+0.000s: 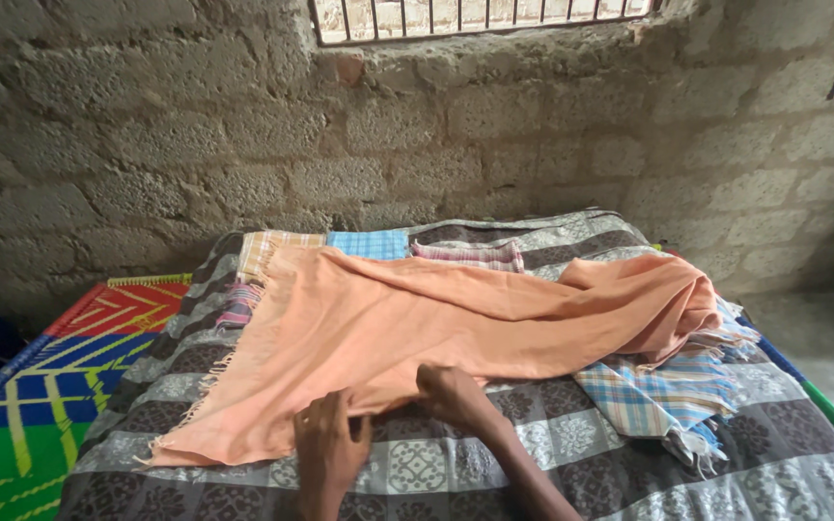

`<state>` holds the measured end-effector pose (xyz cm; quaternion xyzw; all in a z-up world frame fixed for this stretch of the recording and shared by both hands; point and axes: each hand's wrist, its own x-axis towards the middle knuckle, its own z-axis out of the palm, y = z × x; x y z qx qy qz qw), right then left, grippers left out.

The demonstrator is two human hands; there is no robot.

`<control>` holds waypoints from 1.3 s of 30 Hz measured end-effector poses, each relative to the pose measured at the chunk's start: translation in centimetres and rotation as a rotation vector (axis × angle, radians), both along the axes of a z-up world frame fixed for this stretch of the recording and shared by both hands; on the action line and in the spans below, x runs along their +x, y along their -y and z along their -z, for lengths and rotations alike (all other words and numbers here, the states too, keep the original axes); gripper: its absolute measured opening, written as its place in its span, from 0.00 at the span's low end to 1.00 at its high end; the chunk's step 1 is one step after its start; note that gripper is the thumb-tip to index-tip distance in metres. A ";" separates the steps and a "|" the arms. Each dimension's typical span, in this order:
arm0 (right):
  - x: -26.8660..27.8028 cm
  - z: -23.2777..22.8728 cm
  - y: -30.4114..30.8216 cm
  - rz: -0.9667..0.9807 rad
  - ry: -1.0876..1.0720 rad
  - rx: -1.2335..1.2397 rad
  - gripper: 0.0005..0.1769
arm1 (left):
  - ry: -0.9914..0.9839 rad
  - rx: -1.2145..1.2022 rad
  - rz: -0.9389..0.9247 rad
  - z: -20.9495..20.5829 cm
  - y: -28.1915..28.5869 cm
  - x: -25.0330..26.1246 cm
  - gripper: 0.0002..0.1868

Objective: The person folds a red-and-white checkered towel on a patterned bedsheet, then folds a peach-colored towel. Both items are folded neatly and placed on the bed.

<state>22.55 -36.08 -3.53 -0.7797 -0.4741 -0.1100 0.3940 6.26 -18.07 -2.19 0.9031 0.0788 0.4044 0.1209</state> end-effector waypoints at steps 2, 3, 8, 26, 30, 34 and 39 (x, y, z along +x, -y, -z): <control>0.0 0.3 0.5 -0.030 -0.136 -0.120 0.10 | 0.081 0.046 0.108 -0.4 1.2 0.7 0.25; -0.1 0.4 0.7 -0.008 -0.177 -0.177 0.13 | 0.073 0.088 0.169 -0.4 1.9 1.2 0.25; 0.1 -0.5 1.6 -0.036 -0.215 -0.106 0.17 | 0.074 0.059 0.370 0.4 4.9 4.1 0.16; 4.9 -1.2 9.4 0.038 -0.327 -0.325 0.18 | 0.170 -0.125 0.271 0.3 5.4 3.9 0.10; 5.5 -1.3 11.0 -0.026 -0.349 -0.324 0.16 | 0.124 -0.110 0.305 0.0 5.6 3.9 0.07; 5.6 -1.2 11.3 -0.166 -0.492 -0.274 0.11 | 0.137 -0.113 0.299 -0.4 5.7 3.8 0.11; 5.5 -0.9 10.7 -0.111 -0.511 -0.352 0.11 | 0.114 -0.038 0.346 -0.3 6.1 3.7 0.18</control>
